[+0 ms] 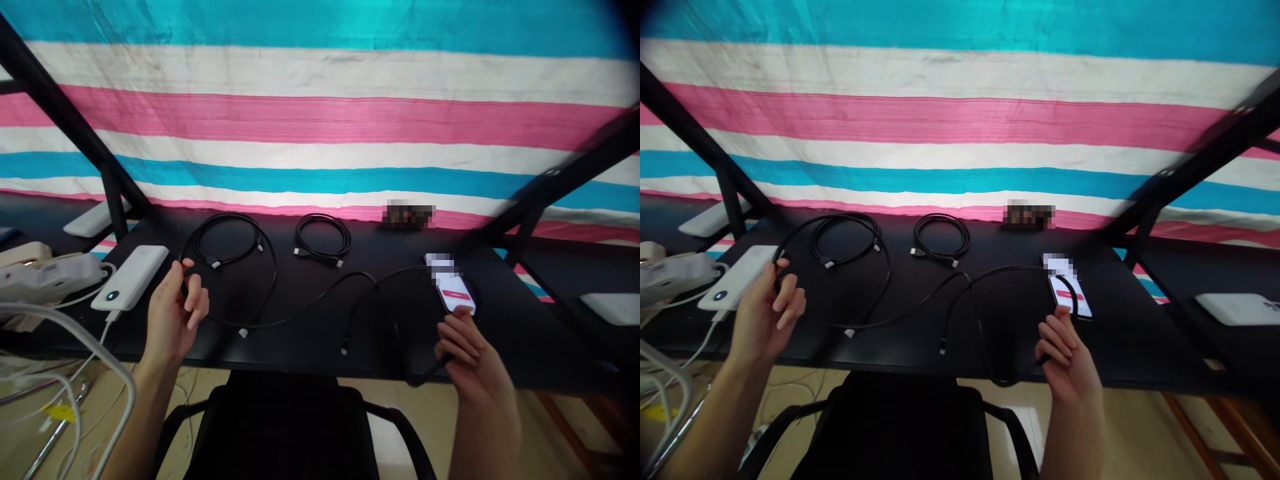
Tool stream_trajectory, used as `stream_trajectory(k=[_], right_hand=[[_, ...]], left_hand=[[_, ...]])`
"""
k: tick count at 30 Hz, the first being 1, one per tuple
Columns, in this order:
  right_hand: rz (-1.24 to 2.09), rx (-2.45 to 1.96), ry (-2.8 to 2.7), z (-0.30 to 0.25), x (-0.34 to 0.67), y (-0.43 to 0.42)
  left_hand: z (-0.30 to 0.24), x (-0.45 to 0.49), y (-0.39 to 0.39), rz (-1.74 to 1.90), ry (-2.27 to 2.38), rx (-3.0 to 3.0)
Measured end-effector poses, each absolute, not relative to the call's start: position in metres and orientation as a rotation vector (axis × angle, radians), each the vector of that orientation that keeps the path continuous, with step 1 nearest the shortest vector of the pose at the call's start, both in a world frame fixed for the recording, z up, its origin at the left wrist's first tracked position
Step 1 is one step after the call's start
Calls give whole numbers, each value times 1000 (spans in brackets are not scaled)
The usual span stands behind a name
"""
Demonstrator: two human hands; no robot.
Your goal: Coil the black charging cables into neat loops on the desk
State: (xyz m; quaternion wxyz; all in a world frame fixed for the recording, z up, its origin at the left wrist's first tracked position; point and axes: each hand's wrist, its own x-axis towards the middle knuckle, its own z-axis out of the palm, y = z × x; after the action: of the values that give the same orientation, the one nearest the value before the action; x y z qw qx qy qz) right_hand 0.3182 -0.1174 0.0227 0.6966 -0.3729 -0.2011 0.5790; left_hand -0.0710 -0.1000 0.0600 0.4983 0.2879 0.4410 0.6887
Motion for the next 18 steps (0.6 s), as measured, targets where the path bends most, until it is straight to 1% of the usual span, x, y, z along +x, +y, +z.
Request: stream_trajectory(k=[6,9,14,18], right_hand=[[1225,-894,-486,28,313,-119],[1125,-968,-593,37,301,-113],[756,-1190,-1113,58,278,-108],[599,-1247,-1479,75,243,-105]], left_hand=[[65,-65,-105,1610,1073,872],[69,-59,-108,1549,1054,1053],[80,-45,-115,1406,1123,1361],[86,-22,-120,1235,1169,1574]])
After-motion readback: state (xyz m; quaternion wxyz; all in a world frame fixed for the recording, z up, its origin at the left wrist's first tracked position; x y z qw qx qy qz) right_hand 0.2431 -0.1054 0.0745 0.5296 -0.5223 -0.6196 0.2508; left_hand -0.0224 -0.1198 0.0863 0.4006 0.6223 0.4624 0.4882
